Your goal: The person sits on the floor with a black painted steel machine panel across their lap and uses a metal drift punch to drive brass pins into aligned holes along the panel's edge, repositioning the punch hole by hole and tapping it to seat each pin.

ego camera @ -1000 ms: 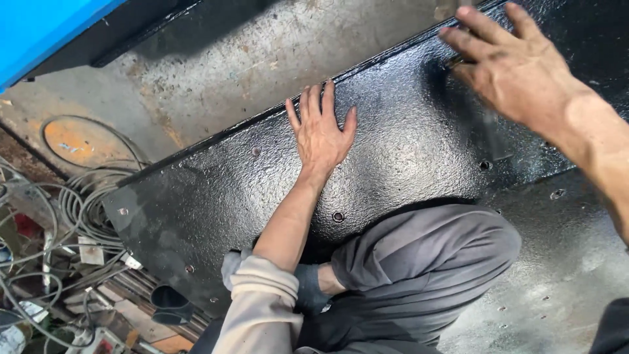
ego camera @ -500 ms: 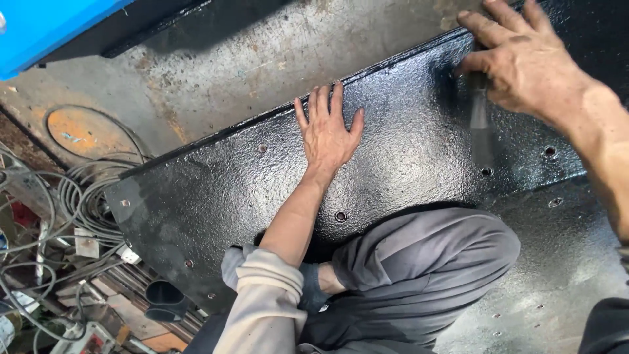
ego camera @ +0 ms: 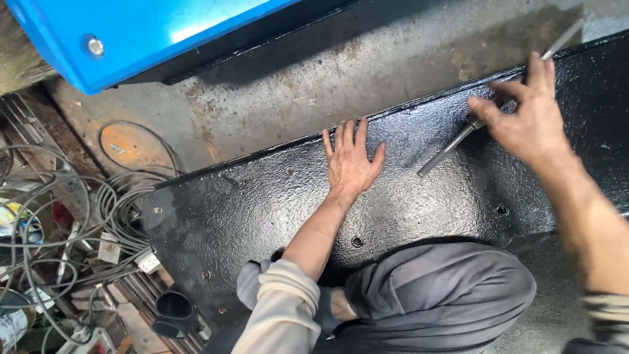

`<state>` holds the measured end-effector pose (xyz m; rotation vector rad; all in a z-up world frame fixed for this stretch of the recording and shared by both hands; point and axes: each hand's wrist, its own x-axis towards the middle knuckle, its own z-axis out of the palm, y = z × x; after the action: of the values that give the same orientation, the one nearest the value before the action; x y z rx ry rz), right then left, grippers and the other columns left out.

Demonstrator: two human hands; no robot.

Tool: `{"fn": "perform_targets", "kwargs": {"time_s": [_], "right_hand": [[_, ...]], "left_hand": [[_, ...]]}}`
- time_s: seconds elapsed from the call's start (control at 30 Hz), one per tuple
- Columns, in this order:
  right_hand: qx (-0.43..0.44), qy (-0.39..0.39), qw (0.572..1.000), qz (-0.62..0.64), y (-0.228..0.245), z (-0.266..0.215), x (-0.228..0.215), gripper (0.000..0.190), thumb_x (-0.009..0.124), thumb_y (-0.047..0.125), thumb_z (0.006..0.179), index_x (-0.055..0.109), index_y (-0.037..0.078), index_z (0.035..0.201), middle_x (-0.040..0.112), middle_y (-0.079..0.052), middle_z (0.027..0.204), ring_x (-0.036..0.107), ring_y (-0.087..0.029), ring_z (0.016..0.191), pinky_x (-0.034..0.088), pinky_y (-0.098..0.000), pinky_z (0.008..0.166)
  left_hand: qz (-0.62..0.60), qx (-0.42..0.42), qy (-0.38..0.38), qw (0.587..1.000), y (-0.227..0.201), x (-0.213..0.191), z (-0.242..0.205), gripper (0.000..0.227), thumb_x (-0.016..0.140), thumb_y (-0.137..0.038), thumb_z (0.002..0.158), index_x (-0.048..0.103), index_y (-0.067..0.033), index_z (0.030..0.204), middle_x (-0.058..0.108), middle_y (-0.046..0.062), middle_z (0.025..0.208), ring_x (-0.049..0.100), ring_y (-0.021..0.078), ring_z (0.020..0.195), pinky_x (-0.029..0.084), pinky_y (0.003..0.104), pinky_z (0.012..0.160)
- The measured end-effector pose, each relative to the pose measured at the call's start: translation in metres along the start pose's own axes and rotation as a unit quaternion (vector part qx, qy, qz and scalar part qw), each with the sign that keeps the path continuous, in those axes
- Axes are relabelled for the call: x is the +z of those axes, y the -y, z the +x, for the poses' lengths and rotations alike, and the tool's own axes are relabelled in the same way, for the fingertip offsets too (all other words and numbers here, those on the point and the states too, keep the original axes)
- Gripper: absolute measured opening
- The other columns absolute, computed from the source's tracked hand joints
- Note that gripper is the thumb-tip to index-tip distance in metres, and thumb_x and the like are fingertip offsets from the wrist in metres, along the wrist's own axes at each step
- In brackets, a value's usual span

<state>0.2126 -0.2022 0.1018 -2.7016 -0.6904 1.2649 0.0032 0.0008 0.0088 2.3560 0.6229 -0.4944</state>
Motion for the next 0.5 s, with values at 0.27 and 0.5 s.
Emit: {"fn": "perform_targets", "kwargs": {"time_s": [0.27, 0.5], "right_hand": [[0.235, -0.141, 0.948, 0.159, 0.043, -0.002, -0.017, 0.115, 0.082, 0.039, 0.085, 0.011, -0.013, 0.159, 0.045, -0.038, 0.145, 0.05, -0.047, 0.134, 0.043, -0.053, 0.112], [0.123, 0.021, 0.988, 0.087, 0.009, 0.017, -0.02, 0.075, 0.07, 0.017, 0.095, 0.037, 0.007, 0.161, 0.066, -0.028, 0.127, 0.068, -0.041, 0.11, 0.056, -0.0509, 0.097]], "left_hand": [[-0.001, 0.005, -0.002, 1.0, 0.001, 0.0, 0.001, 0.075, 0.047, -0.057, 0.097, 0.042, -0.0067, 0.153, 0.042, 0.022, 0.155, 0.031, 0.0373, 0.15, 0.001, 0.059, 0.126], [0.008, 0.001, 0.0, 1.0, 0.003, 0.004, 0.004, 0.076, 0.047, -0.057, 0.096, 0.041, -0.0079, 0.154, 0.042, 0.022, 0.154, 0.032, 0.0364, 0.15, 0.0, 0.06, 0.126]]}}
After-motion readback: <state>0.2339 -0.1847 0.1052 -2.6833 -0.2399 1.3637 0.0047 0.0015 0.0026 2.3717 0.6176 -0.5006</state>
